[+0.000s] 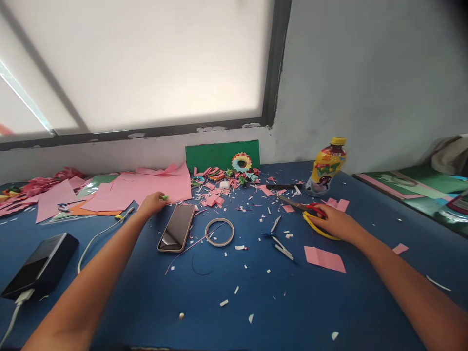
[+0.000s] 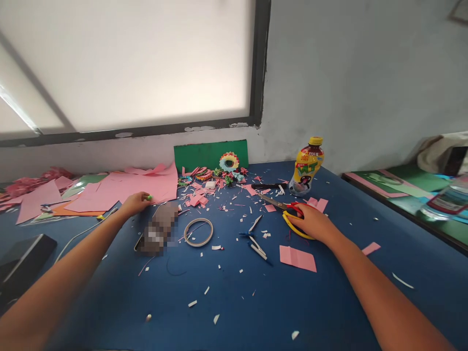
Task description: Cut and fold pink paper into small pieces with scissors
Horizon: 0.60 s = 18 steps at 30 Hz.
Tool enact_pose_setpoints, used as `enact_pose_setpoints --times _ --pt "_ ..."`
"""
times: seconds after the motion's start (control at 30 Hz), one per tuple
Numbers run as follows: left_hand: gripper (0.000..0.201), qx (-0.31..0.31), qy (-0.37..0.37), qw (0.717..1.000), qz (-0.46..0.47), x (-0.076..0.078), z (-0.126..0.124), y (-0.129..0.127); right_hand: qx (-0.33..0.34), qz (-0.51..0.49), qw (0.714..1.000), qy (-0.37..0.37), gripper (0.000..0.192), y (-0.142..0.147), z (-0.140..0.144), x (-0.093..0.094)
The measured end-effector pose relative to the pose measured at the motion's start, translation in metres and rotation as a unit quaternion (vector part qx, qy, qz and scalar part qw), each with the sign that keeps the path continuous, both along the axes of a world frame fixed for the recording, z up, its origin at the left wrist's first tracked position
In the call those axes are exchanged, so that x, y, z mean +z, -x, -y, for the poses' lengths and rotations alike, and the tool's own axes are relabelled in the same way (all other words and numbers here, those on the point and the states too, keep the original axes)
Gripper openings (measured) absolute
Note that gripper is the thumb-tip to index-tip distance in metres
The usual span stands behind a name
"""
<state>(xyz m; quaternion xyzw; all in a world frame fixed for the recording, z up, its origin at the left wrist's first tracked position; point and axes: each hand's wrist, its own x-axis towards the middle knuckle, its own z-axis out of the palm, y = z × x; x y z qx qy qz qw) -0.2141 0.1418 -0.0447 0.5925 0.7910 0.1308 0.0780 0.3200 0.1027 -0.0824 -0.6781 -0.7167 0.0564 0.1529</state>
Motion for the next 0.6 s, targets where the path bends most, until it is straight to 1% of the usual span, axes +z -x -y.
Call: enact_pose_setpoints --times 0.07,0.17,0.27,0.37,0.43,0.5,0.6 --pt "0.030 0.001 -0.008 1.000 0.021 0.004 0.001 0.002 -0.001 0.002 1.000 0.024 0.051 0.001 0.001 0.001" --pt "0.029 0.010 -0.024 0.997 0.071 0.011 0.005 0.001 -0.005 0.002 0.999 0.038 0.049 0.002 0.002 0.002" --pt "0.031 0.014 -0.032 0.989 0.145 0.015 0.010 -0.004 -0.002 0.000 0.999 0.041 0.047 0.002 0.002 0.002" --pt "0.031 0.008 -0.018 0.975 0.220 0.015 0.010 -0.012 0.002 -0.002 0.999 0.038 0.048 0.001 0.002 0.000" --pt "0.031 0.010 -0.003 0.968 0.251 0.016 0.006 -0.017 0.002 -0.003 0.999 0.034 0.049 0.000 0.001 -0.001" --pt "0.031 0.021 0.006 0.965 0.262 0.017 -0.002 -0.021 0.000 -0.003 1.000 0.031 0.050 -0.001 0.001 -0.002" --pt "0.032 0.044 0.007 0.964 0.260 0.022 -0.025 -0.022 -0.001 -0.002 1.000 0.025 0.050 -0.002 0.000 -0.004"
